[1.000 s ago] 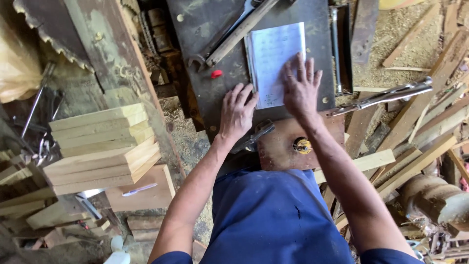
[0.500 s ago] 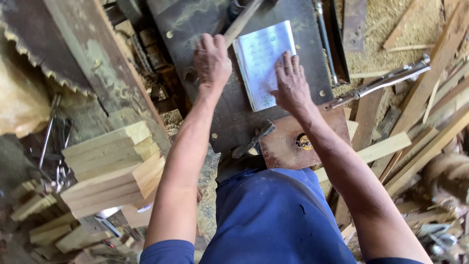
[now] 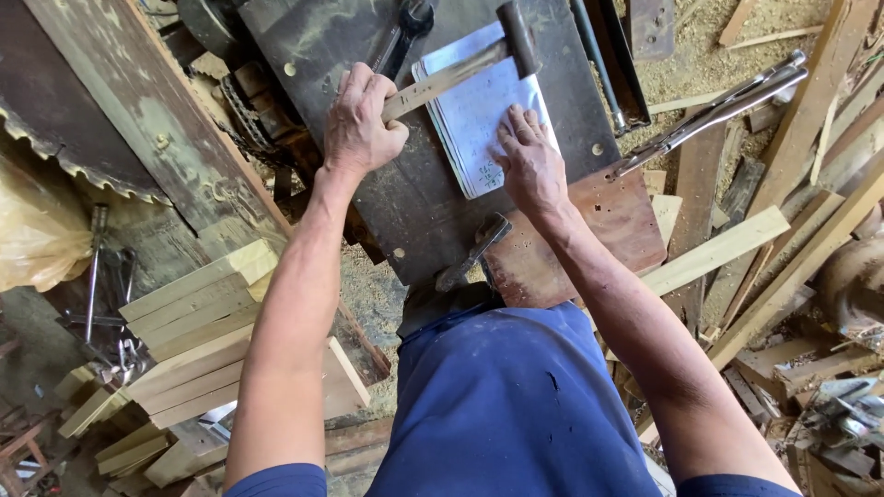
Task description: The person uses a square and a pen to mark straight lines on wooden blocks, then refers to a notebook for measurements and marks another block using a ruler and a pen.
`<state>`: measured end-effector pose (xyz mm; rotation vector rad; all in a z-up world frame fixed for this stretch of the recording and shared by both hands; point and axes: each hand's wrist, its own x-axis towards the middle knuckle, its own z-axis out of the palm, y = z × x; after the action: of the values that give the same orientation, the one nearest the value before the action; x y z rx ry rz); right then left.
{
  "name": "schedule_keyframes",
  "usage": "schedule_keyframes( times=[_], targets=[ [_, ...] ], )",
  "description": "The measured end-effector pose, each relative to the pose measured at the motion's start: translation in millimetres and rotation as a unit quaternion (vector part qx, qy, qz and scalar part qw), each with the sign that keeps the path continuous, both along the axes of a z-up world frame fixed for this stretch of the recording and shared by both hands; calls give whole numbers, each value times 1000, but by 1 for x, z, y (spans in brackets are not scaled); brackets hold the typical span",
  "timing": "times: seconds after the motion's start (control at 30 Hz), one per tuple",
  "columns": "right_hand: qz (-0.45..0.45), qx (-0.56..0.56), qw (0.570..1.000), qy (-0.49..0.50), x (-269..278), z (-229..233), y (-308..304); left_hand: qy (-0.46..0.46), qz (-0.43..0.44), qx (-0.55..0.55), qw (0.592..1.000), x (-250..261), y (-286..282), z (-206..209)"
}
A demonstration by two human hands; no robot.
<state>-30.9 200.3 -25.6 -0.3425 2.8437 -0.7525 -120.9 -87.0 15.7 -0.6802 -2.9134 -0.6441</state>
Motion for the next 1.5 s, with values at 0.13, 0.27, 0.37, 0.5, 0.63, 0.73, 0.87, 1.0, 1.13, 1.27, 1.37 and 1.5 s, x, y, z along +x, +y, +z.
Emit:
schedule_keyframes(
  times=[0.13,0.27,0.37,0.5,0.63,0.73,0.87,1.0,1.13,1.27,1.37,1.5],
  targets=[
    [-20,0,1000,14,6,-6,-3,3,12,-29,999,-2,-11,-29],
    [-25,9,1000,9,7,2,-5,34,88,-29,995,-5,-7,-27],
    [-10,-7,999,37,10,15,-6,61,157,-36,985,3,-2,-10],
    [12,8,999,45,25,23,-8,108,184,142,967,65,28,46],
    [25,51,996,73,36,34,-7,45,168,235,956,157,43,9],
    [55,75,995,43,36,38,-8,-13,183,257,949,221,51,-6],
    [123,154,980,-14,32,68,-11,-38,173,230,957,269,50,10],
    [147,227,960,-68,28,71,-25,-28,194,242,950,297,43,-3],
    [149,271,941,-137,26,77,-37,-66,234,268,932,310,35,-26],
    [117,241,950,-160,36,80,-42,-92,244,254,931,303,32,-23],
    [91,238,952,-170,46,76,-48,-94,257,229,934,299,32,-21],
    [77,219,961,-149,62,53,-39,-96,252,218,938,297,32,-18]
  ],
)
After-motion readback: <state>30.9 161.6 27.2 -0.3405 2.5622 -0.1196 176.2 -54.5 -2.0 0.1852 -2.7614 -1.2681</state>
